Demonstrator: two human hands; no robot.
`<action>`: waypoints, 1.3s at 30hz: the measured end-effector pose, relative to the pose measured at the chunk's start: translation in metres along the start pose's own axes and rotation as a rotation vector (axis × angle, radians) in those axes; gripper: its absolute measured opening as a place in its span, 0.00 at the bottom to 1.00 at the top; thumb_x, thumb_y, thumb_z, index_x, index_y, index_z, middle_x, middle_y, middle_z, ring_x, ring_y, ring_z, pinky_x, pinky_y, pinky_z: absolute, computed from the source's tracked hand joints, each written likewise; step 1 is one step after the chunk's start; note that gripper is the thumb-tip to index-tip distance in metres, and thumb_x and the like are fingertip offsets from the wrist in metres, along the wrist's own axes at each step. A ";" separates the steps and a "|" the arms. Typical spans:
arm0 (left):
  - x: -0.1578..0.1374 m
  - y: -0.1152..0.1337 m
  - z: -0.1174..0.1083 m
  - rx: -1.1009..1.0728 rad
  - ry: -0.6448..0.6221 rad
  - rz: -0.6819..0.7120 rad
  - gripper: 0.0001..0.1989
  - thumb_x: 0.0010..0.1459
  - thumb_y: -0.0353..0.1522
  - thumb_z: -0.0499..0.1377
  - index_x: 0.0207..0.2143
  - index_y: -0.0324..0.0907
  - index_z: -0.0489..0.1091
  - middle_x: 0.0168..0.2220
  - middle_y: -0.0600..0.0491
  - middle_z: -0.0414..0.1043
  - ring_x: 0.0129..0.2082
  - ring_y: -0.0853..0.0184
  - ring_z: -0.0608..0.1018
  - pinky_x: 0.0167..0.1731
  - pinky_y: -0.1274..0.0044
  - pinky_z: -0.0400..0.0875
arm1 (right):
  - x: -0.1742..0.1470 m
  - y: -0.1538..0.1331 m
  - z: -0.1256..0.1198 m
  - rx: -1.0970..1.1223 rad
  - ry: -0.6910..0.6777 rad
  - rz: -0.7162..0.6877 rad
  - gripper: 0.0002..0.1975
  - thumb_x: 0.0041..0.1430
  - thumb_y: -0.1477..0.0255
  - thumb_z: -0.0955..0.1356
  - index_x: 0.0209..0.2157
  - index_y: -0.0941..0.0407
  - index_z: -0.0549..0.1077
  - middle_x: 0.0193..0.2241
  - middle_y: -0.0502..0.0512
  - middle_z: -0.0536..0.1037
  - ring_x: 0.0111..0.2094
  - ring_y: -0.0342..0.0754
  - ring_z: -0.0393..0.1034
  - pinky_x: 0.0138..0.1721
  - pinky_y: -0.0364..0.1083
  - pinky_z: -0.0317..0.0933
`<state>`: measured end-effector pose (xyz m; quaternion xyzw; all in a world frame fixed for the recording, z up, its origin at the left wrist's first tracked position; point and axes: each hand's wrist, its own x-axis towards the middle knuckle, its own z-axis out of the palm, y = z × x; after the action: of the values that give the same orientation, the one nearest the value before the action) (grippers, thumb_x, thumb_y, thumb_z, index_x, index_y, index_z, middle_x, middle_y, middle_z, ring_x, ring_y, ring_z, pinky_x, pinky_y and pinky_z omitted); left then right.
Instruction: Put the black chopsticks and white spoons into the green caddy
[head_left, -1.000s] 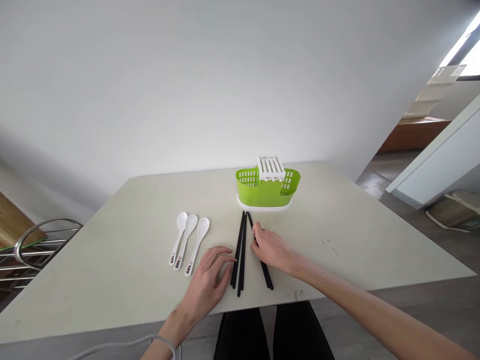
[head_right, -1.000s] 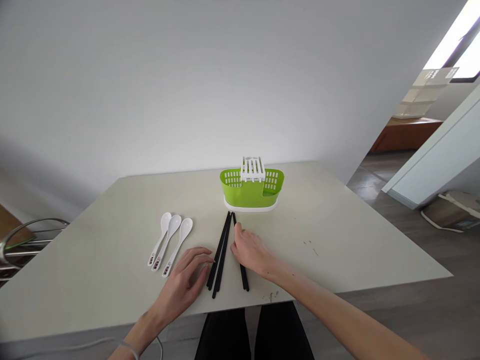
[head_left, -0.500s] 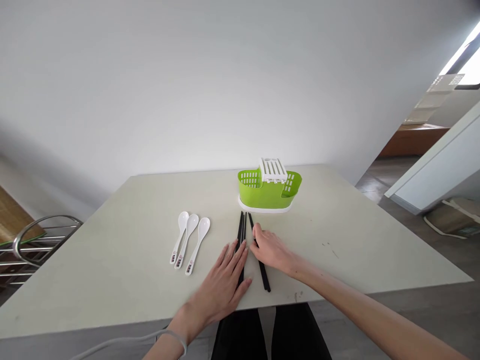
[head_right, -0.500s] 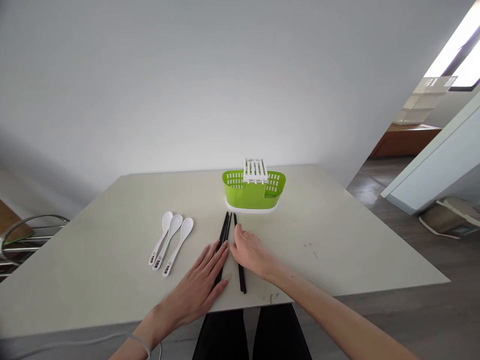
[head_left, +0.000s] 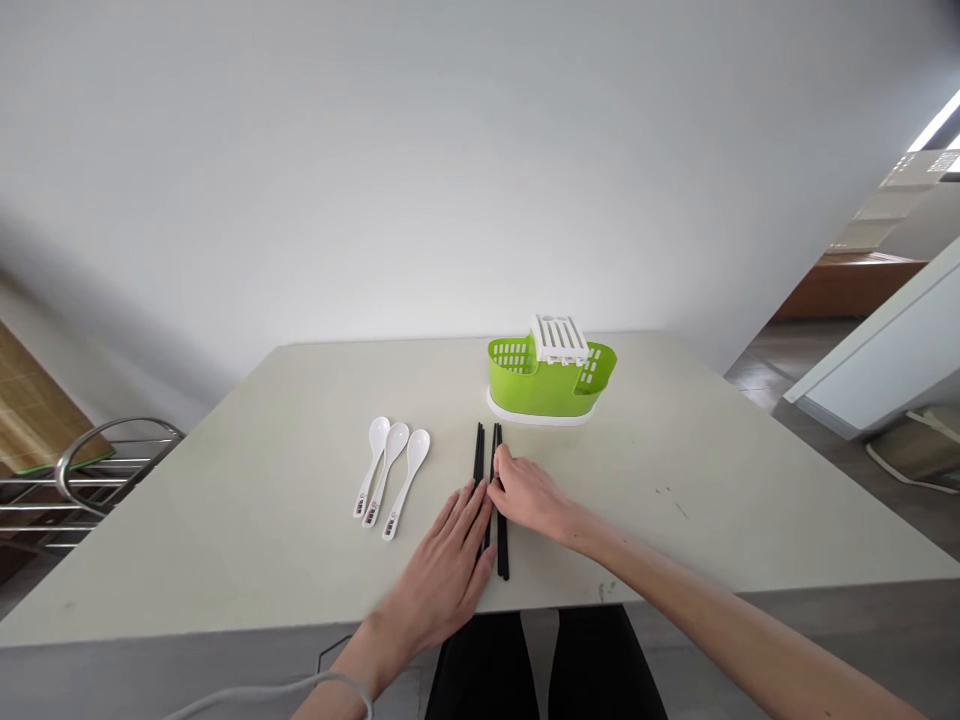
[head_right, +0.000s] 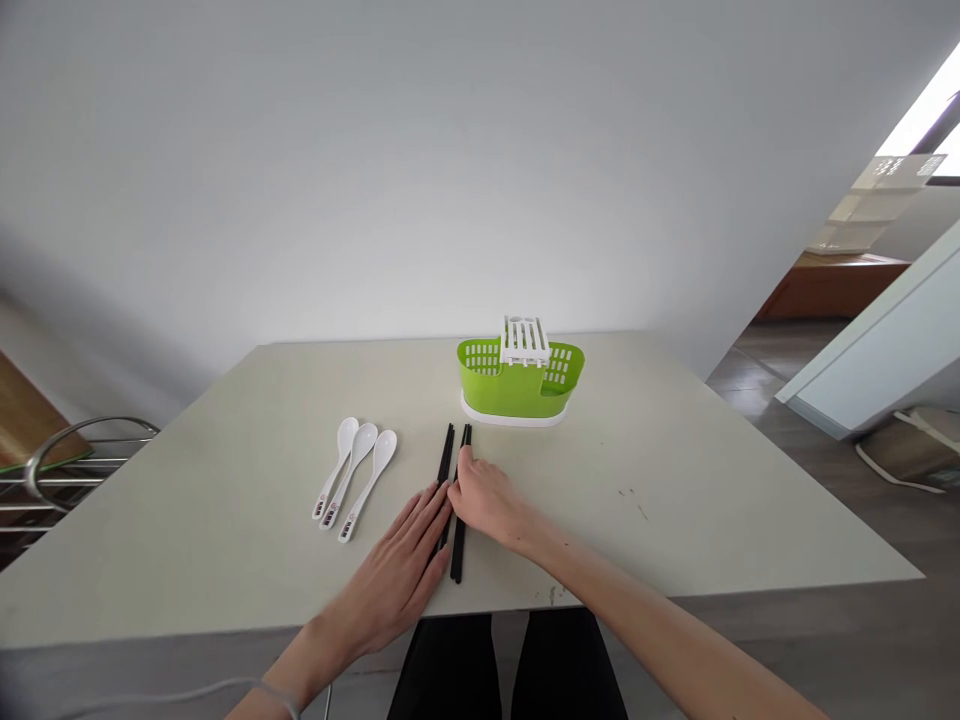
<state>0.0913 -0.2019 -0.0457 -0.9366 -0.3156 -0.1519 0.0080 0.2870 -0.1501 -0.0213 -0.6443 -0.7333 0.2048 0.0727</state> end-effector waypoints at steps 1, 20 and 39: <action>-0.001 0.000 -0.002 -0.016 0.020 -0.005 0.34 0.75 0.34 0.49 0.77 0.40 0.39 0.76 0.43 0.49 0.76 0.58 0.52 0.72 0.61 0.57 | 0.001 -0.001 0.000 0.005 -0.002 -0.005 0.09 0.70 0.74 0.62 0.51 0.58 0.64 0.41 0.65 0.82 0.43 0.59 0.78 0.36 0.48 0.58; -0.031 -0.097 -0.043 -0.082 0.204 -0.842 0.38 0.65 0.54 0.53 0.66 0.38 0.59 0.61 0.34 0.67 0.61 0.44 0.73 0.57 0.53 0.70 | -0.042 0.077 0.000 0.581 0.034 -0.111 0.08 0.70 0.65 0.62 0.38 0.49 0.56 0.24 0.41 0.69 0.21 0.44 0.66 0.25 0.44 0.59; 0.003 -0.086 -0.051 0.329 -0.212 -0.821 0.30 0.67 0.51 0.52 0.54 0.32 0.67 0.50 0.32 0.72 0.51 0.44 0.76 0.47 0.61 0.72 | -0.075 0.132 0.023 0.992 0.233 -0.051 0.16 0.70 0.53 0.65 0.39 0.50 0.60 0.26 0.44 0.69 0.22 0.43 0.66 0.22 0.43 0.60</action>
<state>0.0285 -0.1368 -0.0031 -0.7306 -0.6799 0.0065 0.0633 0.4114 -0.2168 -0.0821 -0.5326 -0.5503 0.4532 0.4562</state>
